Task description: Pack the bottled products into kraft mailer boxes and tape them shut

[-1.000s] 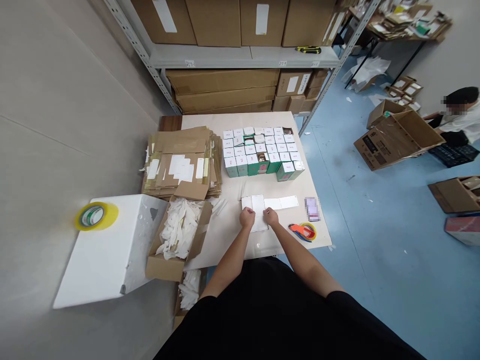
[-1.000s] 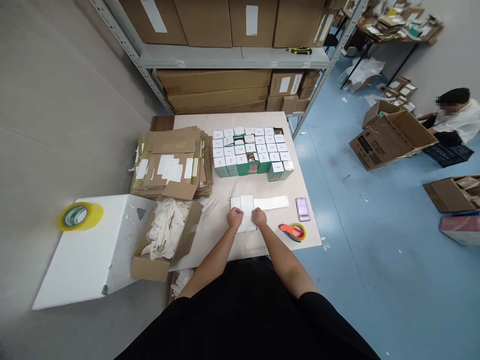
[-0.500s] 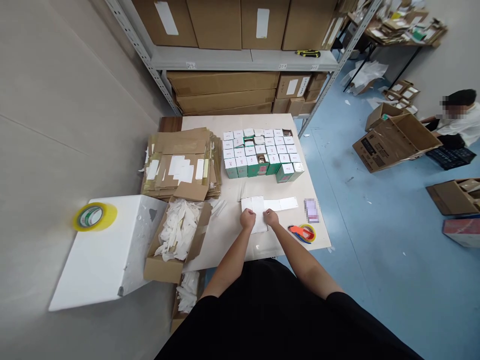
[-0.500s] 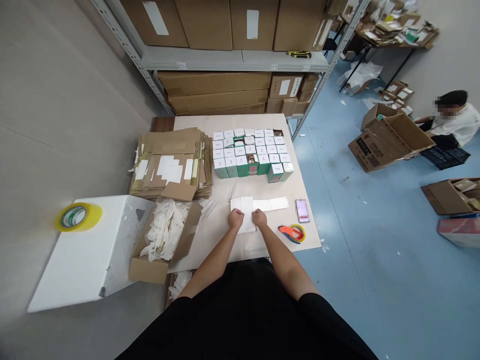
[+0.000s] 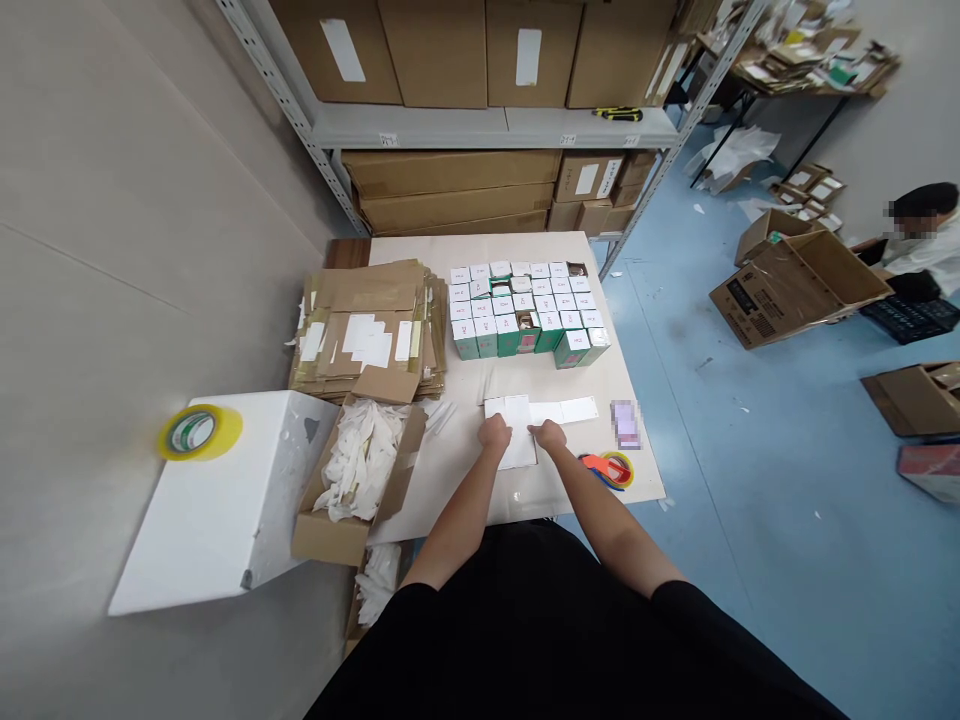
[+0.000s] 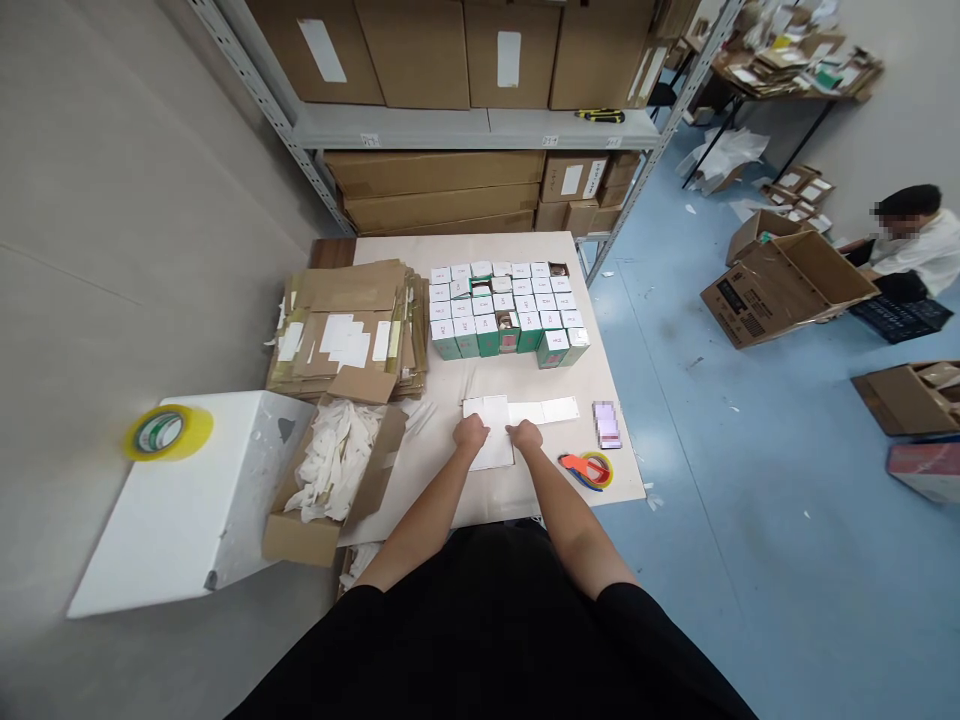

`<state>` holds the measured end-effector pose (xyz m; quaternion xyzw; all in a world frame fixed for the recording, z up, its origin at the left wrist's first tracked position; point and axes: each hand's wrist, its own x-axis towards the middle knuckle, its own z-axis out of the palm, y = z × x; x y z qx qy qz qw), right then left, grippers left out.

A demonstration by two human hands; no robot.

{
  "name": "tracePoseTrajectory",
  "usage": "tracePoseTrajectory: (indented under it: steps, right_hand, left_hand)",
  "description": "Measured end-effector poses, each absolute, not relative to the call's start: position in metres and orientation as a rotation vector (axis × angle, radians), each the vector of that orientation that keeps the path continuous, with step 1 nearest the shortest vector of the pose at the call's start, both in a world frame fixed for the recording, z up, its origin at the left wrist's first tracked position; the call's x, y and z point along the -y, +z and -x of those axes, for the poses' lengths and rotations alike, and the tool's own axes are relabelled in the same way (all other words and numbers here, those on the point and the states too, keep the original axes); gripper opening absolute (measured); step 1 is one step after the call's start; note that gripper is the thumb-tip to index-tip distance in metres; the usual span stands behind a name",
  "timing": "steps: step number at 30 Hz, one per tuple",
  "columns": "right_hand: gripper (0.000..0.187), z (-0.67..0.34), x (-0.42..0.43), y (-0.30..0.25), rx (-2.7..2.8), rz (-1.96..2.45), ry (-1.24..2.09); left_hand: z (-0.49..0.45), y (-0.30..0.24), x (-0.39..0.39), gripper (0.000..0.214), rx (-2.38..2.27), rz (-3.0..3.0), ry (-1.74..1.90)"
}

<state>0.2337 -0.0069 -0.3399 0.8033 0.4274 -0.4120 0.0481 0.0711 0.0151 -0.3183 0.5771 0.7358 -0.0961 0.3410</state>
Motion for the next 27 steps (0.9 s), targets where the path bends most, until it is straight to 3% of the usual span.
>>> tracePoseTrajectory:
  steps: [5, 9, 11, 18, 24, 27]
  right_hand:
    - [0.06, -0.241, 0.007, -0.331, -1.201, -2.458, -1.248]
    - [0.061, -0.24, 0.01, -0.332, -1.246, -2.507, -1.219]
    - [0.057, -0.24, 0.013, -0.335, -1.256, -2.54, -1.241]
    - [0.02, -0.238, 0.036, -0.354, -1.463, -2.639, -1.442]
    - [0.024, -0.241, 0.046, -0.358, -1.446, -2.694, -1.425]
    - [0.022, -0.24, 0.045, -0.356, -1.443, -2.684, -1.418]
  left_hand:
    - [-0.068, -0.318, -0.022, 0.048, -1.691, -1.986, -0.251]
    - [-0.072, -0.326, -0.028, 0.091, -1.479, -2.087, -0.379]
    - [-0.073, -0.331, -0.032, 0.101, -1.466, -2.012, -0.442]
    - [-0.079, -0.344, -0.035, 0.109, -1.537, -1.812, -0.268]
    - [-0.077, -0.338, -0.024, 0.102, -1.654, -1.828, -0.323]
    - [-0.07, -0.335, -0.007, 0.087, -1.683, -1.868, -0.278]
